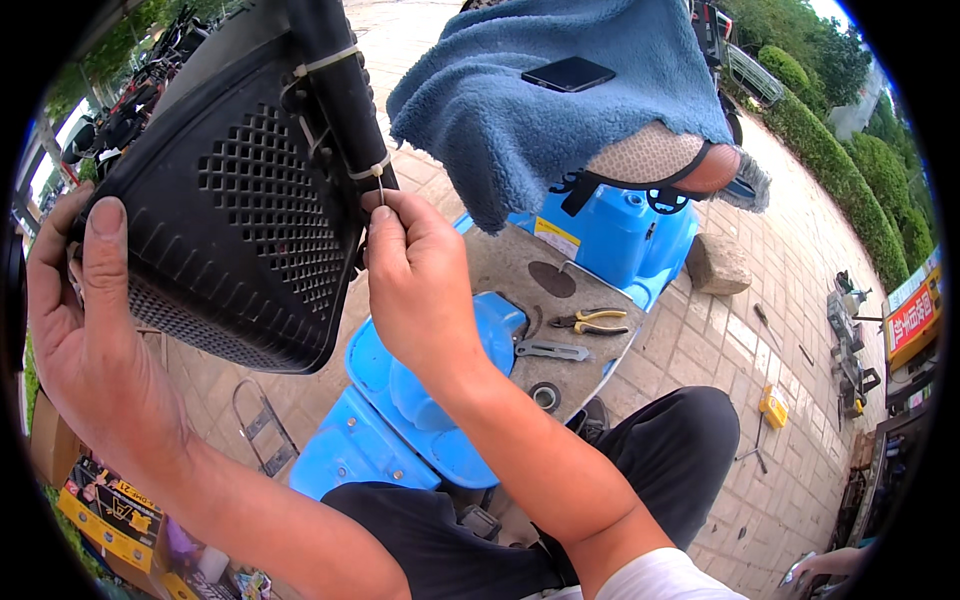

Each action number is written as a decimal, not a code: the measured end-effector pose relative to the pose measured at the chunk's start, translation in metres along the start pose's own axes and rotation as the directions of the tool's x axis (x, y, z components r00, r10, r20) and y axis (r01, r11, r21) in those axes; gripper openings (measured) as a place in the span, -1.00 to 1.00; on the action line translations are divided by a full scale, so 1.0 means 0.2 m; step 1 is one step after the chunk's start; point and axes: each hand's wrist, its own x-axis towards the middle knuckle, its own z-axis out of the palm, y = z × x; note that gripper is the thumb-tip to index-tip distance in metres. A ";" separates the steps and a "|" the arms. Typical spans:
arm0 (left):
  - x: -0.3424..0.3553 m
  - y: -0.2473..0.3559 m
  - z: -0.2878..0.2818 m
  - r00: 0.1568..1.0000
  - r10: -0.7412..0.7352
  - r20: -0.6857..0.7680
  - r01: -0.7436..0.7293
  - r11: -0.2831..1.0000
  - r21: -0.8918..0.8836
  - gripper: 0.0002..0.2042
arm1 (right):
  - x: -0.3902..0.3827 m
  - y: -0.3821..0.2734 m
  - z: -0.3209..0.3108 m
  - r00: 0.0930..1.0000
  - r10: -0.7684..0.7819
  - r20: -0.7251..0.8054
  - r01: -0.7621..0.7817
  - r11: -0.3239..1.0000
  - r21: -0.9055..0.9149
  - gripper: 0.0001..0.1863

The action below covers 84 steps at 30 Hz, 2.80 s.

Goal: The person removes a black plastic basket from the front of a blue scooter, then reattaches it using zip ties and pliers. They tighten the ties and trim the excess ends to secure the basket in place.

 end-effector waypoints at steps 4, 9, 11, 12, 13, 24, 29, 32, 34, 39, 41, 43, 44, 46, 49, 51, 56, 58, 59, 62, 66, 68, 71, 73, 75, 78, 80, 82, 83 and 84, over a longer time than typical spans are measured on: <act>0.00 0.00 0.01 1.000 0.002 -0.004 -0.002 1.000 -0.010 -0.71 | 0.00 -0.01 0.00 1.000 0.019 0.017 -0.019 1.000 -0.006 -0.73; 0.00 0.00 0.00 1.000 -0.009 0.009 0.009 0.999 -0.032 -0.71 | -0.02 -0.03 0.05 0.977 0.199 0.081 -0.213 0.847 0.487 -0.73; 0.00 0.00 0.00 1.000 -0.025 0.014 0.025 0.999 -0.047 -0.72 | -0.03 -0.02 0.09 0.976 0.208 0.063 -0.205 0.785 0.584 -0.73; 0.00 0.00 0.00 0.999 -0.037 0.014 0.038 0.998 -0.057 -0.72 | -0.03 -0.01 0.11 0.977 0.208 0.052 -0.196 0.771 0.606 -0.73; 0.01 0.00 0.00 0.999 -0.044 0.017 0.045 0.997 -0.061 -0.72 | -0.03 0.00 0.11 0.983 0.168 0.072 -0.174 0.751 0.637 -0.73; 0.00 0.01 0.02 0.999 -0.026 0.022 0.029 0.989 -0.143 -0.75 | 0.12 -0.11 -0.17 0.968 0.085 0.234 -0.042 0.982 -0.185 -0.72; 0.00 0.00 0.02 1.000 0.002 0.024 0.003 0.984 -0.179 -0.76 | 0.13 -0.11 -0.19 0.882 0.328 0.338 -0.393 0.908 0.143 -0.72; -0.01 0.00 0.02 1.000 0.000 0.010 0.002 0.985 -0.174 -0.76 | 0.19 -0.08 -0.20 0.922 -0.160 0.353 0.313 0.845 -0.433 -0.73; -0.02 0.01 0.03 1.000 -0.012 0.006 0.013 0.986 -0.167 -0.76 | 0.22 -0.08 -0.22 0.852 -0.295 0.433 0.492 0.734 -0.468 -0.74; -0.01 0.02 0.03 0.999 -0.035 0.004 0.035 0.988 -0.148 -0.76 | 0.15 -0.05 -0.18 0.922 0.155 0.354 -0.198 0.976 0.088 -0.75; -0.01 0.02 0.03 0.999 -0.049 0.010 0.050 0.989 -0.138 -0.75 | 0.08 0.00 -0.08 0.935 0.195 0.295 -0.311 0.850 0.425 -0.76; -0.01 0.03 0.02 0.998 -0.049 0.025 0.052 0.991 -0.126 -0.75 | 0.04 0.05 0.01 0.965 0.122 0.231 -0.235 0.794 0.561 -0.77; -0.01 0.03 0.01 0.999 -0.045 0.018 0.046 0.993 -0.111 -0.74 | 0.03 0.07 0.06 0.977 0.105 0.185 -0.197 0.772 0.604 -0.77; -0.01 0.04 0.01 0.999 -0.039 0.002 0.039 0.996 -0.081 -0.73 | 0.02 0.09 0.09 0.991 0.054 0.126 -0.123 0.758 0.641 -0.77; -0.02 0.04 0.00 0.996 -0.092 0.012 0.092 0.996 -0.002 -0.72 | 0.06 0.07 0.02 0.999 -0.004 0.037 -0.003 0.982 0.188 -0.77; -0.03 0.04 0.00 0.997 -0.073 0.004 0.073 0.996 -0.041 -0.73 | 0.09 0.02 -0.07 0.966 -0.245 0.084 0.259 0.924 -0.280 -0.80; -0.02 0.04 0.02 0.999 -0.041 -0.018 0.039 0.995 -0.096 -0.74 | 0.13 -0.04 -0.13 0.970 -0.157 0.184 0.218 0.898 -0.381 -0.76; -0.01 0.04 0.02 0.999 -0.054 0.001 0.053 0.988 -0.146 -0.74 | 0.11 -0.06 -0.12 0.979 -0.108 0.175 0.165 0.922 -0.350 -0.75; -0.01 0.04 0.01 0.998 -0.062 0.005 0.062 0.983 -0.172 -0.73 | 0.11 -0.07 -0.11 0.984 -0.079 0.158 0.131 0.926 -0.354 -0.74; -0.02 0.04 0.00 0.997 -0.083 -0.004 0.082 0.987 -0.140 -0.73 | 0.10 -0.11 -0.13 0.980 -0.007 0.196 0.079 0.929 -0.361 -0.73; -0.04 0.07 0.01 0.997 0.029 -0.073 -0.038 0.992 -0.117 -0.76 | 0.18 -0.20 -0.20 0.934 0.061 0.352 0.116 0.880 -0.460 -0.69; -0.07 0.10 0.03 0.958 0.190 -0.215 -0.210 0.975 -0.071 -0.76 | 0.20 -0.21 -0.22 0.923 0.021 0.383 0.186 0.850 -0.494 -0.68; -0.24 0.23 0.06 0.991 0.108 -0.077 -0.116 0.987 -0.109 -0.75 | 0.20 -0.19 -0.22 0.937 0.062 0.345 0.087 0.912 -0.401 -0.69; -0.33 0.26 0.15 0.945 -0.209 0.254 0.294 0.881 -0.371 -0.79 | 0.17 -0.15 -0.22 0.943 0.211 0.258 -0.137 0.951 -0.279 -0.70; -0.36 0.23 0.23 0.862 -0.298 0.410 0.440 0.842 -0.313 -0.75 | 0.15 -0.10 -0.20 0.971 0.139 0.195 -0.114 0.984 -0.134 -0.75; -0.36 0.19 0.30 0.851 -0.281 0.444 0.420 0.871 -0.255 -0.70 | 0.12 -0.05 -0.19 0.991 0.020 0.134 -0.020 1.000 -0.002 -0.63; -0.34 0.17 0.35 0.835 -0.293 0.466 0.410 0.896 -0.171 -0.66 | 0.12 -0.03 -0.17 0.987 -0.030 0.159 0.015 0.995 0.098 -0.71; -0.30 0.16 0.40 0.821 -0.283 0.495 0.355 0.933 -0.055 -0.61 | 0.12 -0.02 -0.16 0.983 0.004 0.181 -0.045 0.974 0.222 -0.74; -0.29 0.17 0.42 0.822 -0.266 0.503 0.334 0.941 -0.048 -0.61 | 0.12 -0.02 -0.15 0.981 0.015 0.194 -0.068 0.960 0.270 -0.74; -0.28 0.17 0.44 0.822 -0.249 0.512 0.313 0.949 -0.041 -0.60 | 0.13 -0.02 -0.15 0.978 0.026 0.207 -0.092 0.944 0.317 -0.74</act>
